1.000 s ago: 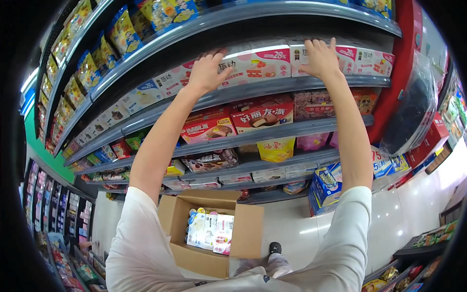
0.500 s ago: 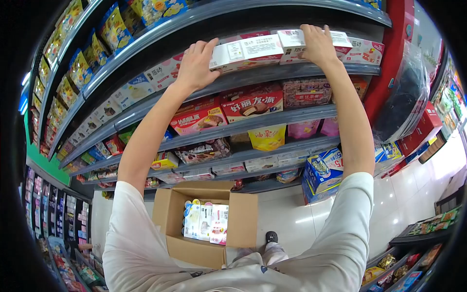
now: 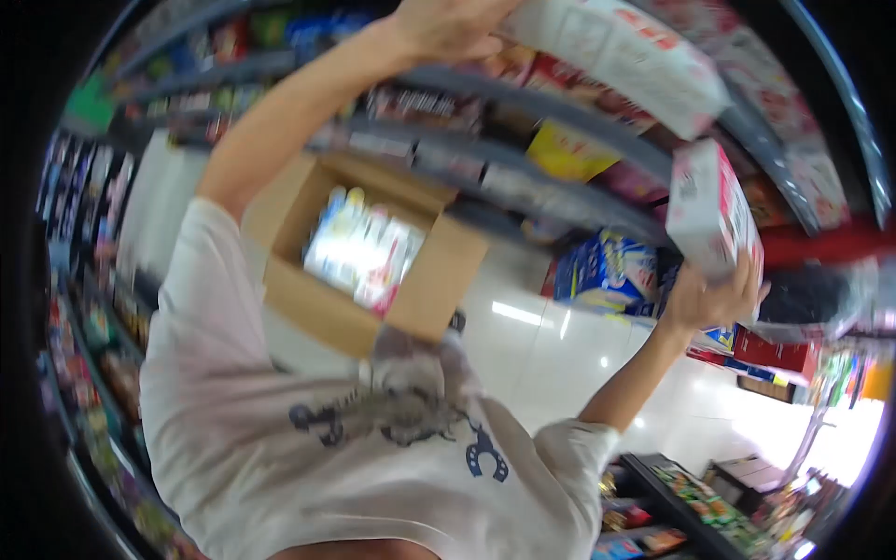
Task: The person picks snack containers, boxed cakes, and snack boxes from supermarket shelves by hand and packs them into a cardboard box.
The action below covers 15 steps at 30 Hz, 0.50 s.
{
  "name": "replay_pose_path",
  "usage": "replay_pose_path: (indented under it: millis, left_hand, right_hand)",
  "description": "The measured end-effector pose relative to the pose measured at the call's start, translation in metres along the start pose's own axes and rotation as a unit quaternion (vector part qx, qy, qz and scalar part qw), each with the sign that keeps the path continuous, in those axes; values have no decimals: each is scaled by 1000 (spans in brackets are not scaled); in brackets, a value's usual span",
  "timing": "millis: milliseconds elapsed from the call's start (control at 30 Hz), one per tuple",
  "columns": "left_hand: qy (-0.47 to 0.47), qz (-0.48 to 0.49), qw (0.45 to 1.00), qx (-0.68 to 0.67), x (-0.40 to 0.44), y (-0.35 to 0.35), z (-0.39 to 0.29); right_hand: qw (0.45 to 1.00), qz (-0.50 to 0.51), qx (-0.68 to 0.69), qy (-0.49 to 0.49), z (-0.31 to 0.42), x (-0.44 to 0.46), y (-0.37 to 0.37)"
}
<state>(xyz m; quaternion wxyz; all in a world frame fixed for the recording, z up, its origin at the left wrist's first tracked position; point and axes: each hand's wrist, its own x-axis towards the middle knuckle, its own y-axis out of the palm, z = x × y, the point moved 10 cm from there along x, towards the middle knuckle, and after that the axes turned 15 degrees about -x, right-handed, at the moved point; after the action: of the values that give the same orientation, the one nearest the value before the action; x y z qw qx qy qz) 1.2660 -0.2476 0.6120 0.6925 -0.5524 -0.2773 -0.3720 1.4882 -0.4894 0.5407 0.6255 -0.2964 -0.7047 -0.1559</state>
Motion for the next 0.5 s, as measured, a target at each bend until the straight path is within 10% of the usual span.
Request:
replay_pose_path:
  millis: [167,333,500]
  left_hand:
    - [-339,34,934,-104,-169,-31,-25]
    - [-750,-239,501,-360,-499,-32,-98]
    - [-855,-294,329,-273,-669,-70,-175]
  right_hand:
    - [973,196,76,97,37,-116,-46]
    - [854,404,225,240,89,-197,-30]
    - [807,495,294,132,175,-187,-12]
